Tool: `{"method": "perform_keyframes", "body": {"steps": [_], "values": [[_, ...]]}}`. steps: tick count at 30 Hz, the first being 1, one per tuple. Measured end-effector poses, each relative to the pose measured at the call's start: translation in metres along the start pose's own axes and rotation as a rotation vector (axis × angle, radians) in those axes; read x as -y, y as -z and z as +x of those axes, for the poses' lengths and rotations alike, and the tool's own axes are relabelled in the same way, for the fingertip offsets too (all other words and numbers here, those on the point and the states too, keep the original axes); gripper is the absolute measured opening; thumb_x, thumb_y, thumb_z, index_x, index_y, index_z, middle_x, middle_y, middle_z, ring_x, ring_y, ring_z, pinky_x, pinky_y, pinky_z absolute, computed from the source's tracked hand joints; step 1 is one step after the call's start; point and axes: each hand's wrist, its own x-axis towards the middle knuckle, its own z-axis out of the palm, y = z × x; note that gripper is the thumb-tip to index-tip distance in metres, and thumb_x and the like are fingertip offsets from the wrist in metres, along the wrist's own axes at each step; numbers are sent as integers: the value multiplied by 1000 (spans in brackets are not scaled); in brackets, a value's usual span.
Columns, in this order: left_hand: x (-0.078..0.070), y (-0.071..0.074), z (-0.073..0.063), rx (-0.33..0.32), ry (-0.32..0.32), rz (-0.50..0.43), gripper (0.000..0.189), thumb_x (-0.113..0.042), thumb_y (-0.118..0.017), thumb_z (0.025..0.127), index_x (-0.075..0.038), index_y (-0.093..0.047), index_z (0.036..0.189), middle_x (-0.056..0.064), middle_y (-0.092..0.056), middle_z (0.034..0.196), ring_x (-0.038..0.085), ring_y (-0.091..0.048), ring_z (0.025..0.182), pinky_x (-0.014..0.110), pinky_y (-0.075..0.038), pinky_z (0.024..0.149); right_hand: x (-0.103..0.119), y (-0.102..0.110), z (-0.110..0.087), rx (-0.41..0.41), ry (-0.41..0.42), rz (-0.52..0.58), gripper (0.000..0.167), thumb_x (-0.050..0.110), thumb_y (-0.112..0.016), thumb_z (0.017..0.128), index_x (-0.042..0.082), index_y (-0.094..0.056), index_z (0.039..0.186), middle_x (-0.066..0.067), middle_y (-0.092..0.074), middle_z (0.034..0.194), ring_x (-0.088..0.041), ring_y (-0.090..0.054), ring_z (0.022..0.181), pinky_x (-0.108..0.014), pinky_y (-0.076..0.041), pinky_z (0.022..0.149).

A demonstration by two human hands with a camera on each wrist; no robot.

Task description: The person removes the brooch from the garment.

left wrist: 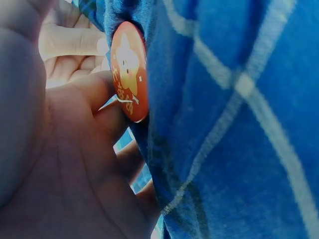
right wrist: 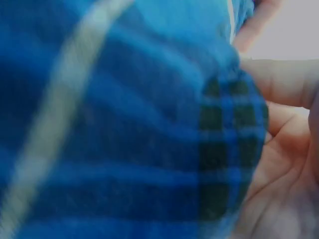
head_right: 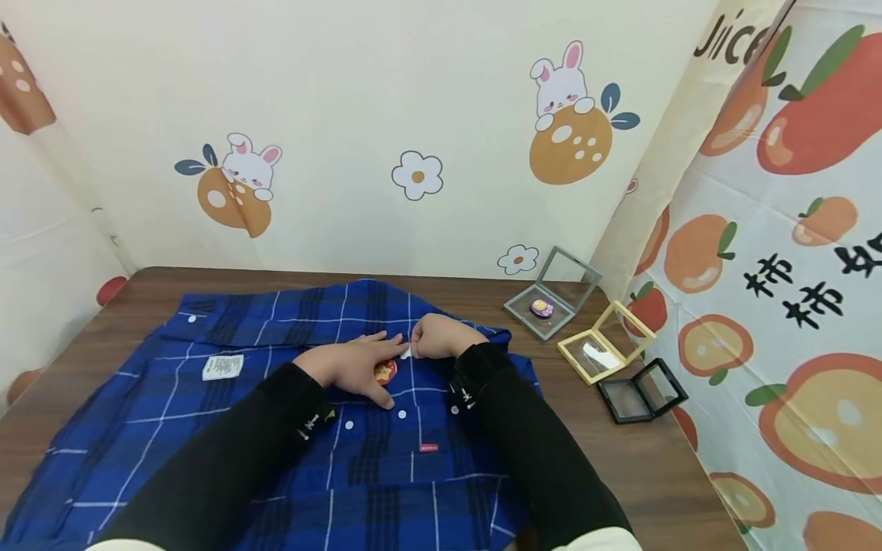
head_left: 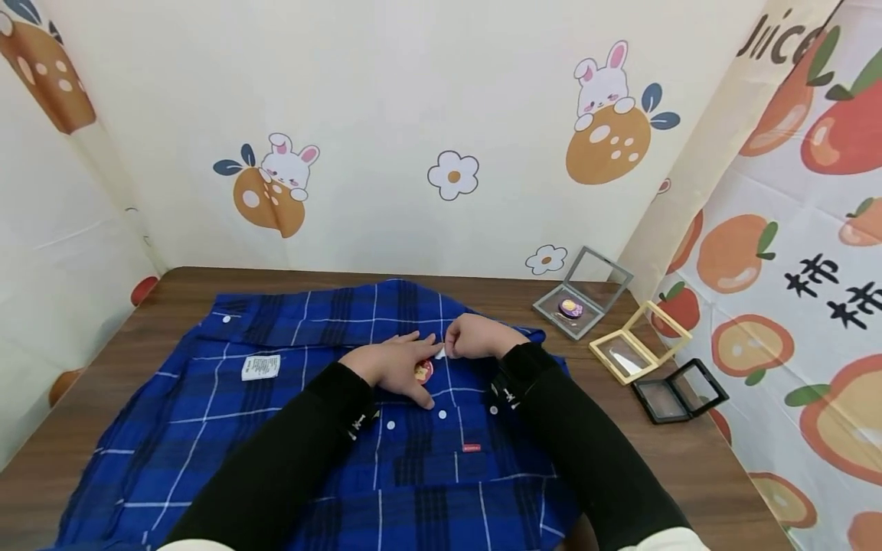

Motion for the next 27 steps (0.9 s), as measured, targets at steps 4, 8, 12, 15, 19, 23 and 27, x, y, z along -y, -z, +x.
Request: {"method": "perform_keyframes", "body": {"steps": [4,8,12,15,19,23,27], "values": [[-1,0,1,1,-14,-19,105,-55,-83,80,-30,-27,165,-4,-17,171,25,-5,158,57,-11,123,-1,7,0,51,9,-36,15,5,-66,92,12,-70,81,1,-60,77,-17,-56,70,-29,-44,66],[-3,0,3,-5,2,4,106,-57,-83,79,-32,-27,165,-4,-16,172,25,-6,158,57,-14,123,2,13,-2,86,19,-9,13,3,-66,93,12,-70,83,0,-60,79,-17,-56,71,-29,-44,66],[-4,0,2,-5,14,13,106,-57,-84,78,-33,-27,165,-5,-16,172,24,-6,158,57,-14,123,2,14,-2,99,7,13,12,3,-65,93,12,-69,85,0,-60,79,-17,-56,72,-29,-44,67],[-3,0,2,-5,9,19,106,-57,-84,79,-33,-26,165,-5,-16,172,24,-6,158,56,-13,123,2,13,-2,102,6,10,12,4,-65,94,12,-69,86,0,-59,79,-17,-56,72,-29,-44,67],[0,-2,2,-8,2,29,107,-57,-84,79,-31,-26,165,-4,-16,171,24,-6,158,53,-10,125,4,10,-1,99,30,-19,12,5,-64,95,12,-69,86,1,-60,79,-17,-56,72,-29,-44,68],[4,-3,2,-3,-6,16,105,-56,-83,80,-30,-26,165,-4,-16,172,24,-5,158,51,-8,125,8,6,-2,86,29,-51,15,6,-64,97,13,-67,85,0,-61,80,-17,-57,73,-30,-45,69],[8,-2,3,-22,-31,-4,98,-53,-81,84,-27,-30,164,-2,-21,171,27,-9,158,53,-11,124,10,1,-5,37,35,-98,16,9,-64,98,15,-66,83,1,-61,80,-17,-57,74,-31,-46,70]]}}
